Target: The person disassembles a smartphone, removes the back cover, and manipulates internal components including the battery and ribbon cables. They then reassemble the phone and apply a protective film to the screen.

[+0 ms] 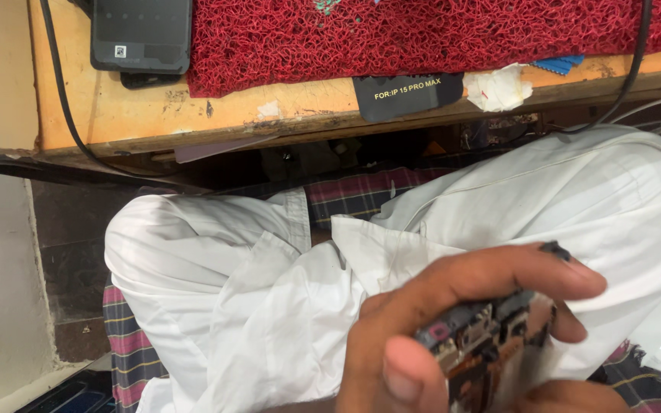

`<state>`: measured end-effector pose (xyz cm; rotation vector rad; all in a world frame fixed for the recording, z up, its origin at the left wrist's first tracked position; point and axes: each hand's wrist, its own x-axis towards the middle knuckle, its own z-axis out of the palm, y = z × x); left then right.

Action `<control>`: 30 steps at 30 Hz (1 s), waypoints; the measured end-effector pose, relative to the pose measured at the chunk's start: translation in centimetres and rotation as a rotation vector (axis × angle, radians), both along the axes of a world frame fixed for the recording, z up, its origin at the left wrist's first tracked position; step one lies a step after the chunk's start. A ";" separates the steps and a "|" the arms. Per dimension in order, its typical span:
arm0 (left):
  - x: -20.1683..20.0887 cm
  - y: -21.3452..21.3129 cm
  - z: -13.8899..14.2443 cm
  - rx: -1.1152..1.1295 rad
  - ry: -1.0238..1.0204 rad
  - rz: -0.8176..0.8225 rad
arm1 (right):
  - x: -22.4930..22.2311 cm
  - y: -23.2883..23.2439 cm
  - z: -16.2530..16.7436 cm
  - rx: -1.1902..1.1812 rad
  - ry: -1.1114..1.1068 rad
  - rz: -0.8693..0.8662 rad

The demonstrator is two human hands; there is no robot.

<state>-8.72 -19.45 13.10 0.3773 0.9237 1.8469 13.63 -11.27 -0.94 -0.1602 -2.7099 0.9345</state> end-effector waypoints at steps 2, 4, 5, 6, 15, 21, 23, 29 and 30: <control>-0.8 -0.2 -0.1 -0.008 -0.020 -0.061 | 0.2 0.2 -0.1 -0.006 -0.004 0.009; -1.0 -0.1 -0.5 0.009 -0.032 -0.066 | 0.4 0.5 0.0 -0.021 -0.027 0.015; -1.0 0.0 -0.6 0.018 -0.039 -0.069 | 0.5 0.8 0.1 -0.024 -0.037 0.022; -0.9 0.1 -0.8 0.012 -0.064 -0.054 | 0.5 0.9 0.2 -0.028 -0.049 0.035; -0.8 0.8 -2.3 0.049 -0.276 -0.134 | -1.3 -1.0 2.9 0.052 0.059 -0.202; -1.1 1.1 -3.0 0.057 -0.275 -0.156 | -3.0 -1.5 5.0 0.051 0.190 -0.260; -1.1 1.1 -2.9 0.035 -0.279 -0.167 | -3.2 -1.2 4.9 0.039 0.191 -0.219; -1.5 1.6 -2.9 0.014 -0.267 -0.114 | -2.1 -0.7 3.0 -0.080 0.235 -0.241; -1.6 1.6 -2.9 0.032 -0.256 -0.100 | -1.6 -0.4 2.8 -0.104 0.199 -0.195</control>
